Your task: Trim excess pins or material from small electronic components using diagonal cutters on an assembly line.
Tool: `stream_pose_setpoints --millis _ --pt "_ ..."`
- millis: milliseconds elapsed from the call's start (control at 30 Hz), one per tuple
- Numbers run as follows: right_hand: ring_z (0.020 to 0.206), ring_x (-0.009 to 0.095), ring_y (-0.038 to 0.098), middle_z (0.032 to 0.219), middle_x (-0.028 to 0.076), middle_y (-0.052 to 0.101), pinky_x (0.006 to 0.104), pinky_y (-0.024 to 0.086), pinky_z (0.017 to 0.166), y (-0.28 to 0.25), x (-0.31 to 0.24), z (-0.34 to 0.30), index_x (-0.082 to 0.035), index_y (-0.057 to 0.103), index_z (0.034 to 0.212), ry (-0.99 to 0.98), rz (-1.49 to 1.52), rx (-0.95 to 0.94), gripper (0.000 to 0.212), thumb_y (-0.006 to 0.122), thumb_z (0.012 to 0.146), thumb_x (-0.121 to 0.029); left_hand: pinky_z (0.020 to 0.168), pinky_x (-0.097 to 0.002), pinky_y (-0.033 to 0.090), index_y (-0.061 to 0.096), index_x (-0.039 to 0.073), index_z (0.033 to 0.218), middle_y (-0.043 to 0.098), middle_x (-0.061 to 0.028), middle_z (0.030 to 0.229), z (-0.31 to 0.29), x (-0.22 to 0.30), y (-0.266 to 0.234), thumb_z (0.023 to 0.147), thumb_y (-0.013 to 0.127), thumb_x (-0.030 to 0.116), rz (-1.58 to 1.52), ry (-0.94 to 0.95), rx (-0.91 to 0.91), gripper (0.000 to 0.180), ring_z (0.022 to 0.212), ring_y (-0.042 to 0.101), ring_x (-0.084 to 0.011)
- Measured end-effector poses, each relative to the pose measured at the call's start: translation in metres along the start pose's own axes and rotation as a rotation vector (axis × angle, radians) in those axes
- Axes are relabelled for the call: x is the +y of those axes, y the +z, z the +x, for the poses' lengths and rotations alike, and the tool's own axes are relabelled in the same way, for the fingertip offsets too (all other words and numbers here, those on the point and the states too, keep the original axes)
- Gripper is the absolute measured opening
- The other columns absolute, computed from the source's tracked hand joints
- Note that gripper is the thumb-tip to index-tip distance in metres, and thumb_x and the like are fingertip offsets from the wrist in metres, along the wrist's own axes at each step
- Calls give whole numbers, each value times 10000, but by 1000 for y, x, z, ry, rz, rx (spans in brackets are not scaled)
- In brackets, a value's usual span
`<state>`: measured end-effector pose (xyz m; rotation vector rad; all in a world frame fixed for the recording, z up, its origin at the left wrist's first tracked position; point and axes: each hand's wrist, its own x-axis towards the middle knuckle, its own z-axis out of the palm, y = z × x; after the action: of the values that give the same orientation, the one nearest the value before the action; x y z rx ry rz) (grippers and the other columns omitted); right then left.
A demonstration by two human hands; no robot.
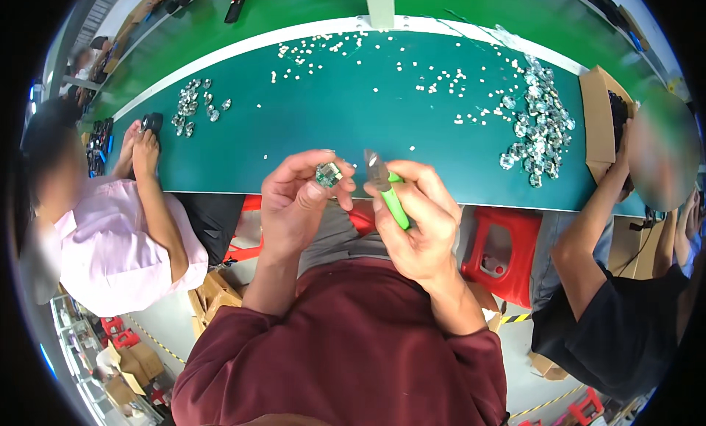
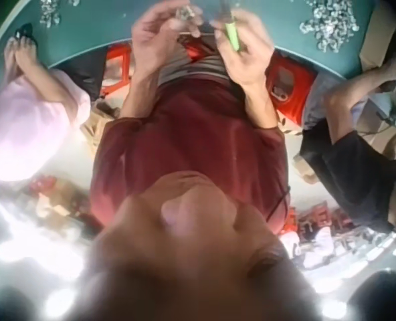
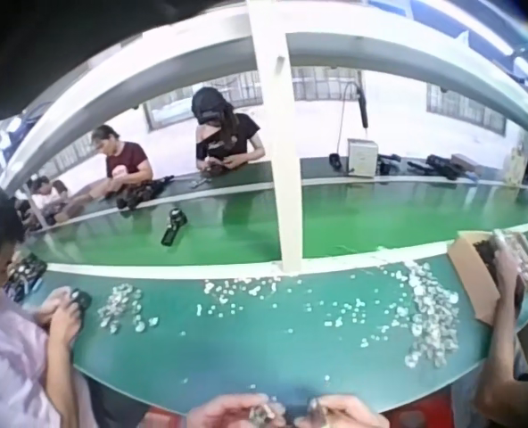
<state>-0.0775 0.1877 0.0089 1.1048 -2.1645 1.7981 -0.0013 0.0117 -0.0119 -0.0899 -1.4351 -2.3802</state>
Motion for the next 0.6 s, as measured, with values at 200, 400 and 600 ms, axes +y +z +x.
stream_pose_setpoints --millis 200,400,600 --pt "760 202 669 1061 144 670 302 512 652 0 -9 -4 35 736 954 4 -47 -36 130 710 827 22 789 -342 604 576 -39 1329 675 -198 1191 -4 8 1 1019 610 107 -140 -39 -34 344 956 692 -223" --pt "858 337 674 1114 171 661 412 548 750 -11 -16 -3 0 730 945 -24 -242 -161 342 703 605 20 702 -335 573 568 -34 1339 667 -193 1204 -5 17 0 1035 593 167 -250 -21 27 366 914 679 -226" --pt "950 341 660 1176 164 648 463 517 848 -20 -23 5 -30 741 965 -185 -531 -208 338 713 630 -5 678 -309 550 573 -62 1308 668 -151 1101 -10 27 -2 1038 576 181 -326 -88 -41 364 773 662 -201"
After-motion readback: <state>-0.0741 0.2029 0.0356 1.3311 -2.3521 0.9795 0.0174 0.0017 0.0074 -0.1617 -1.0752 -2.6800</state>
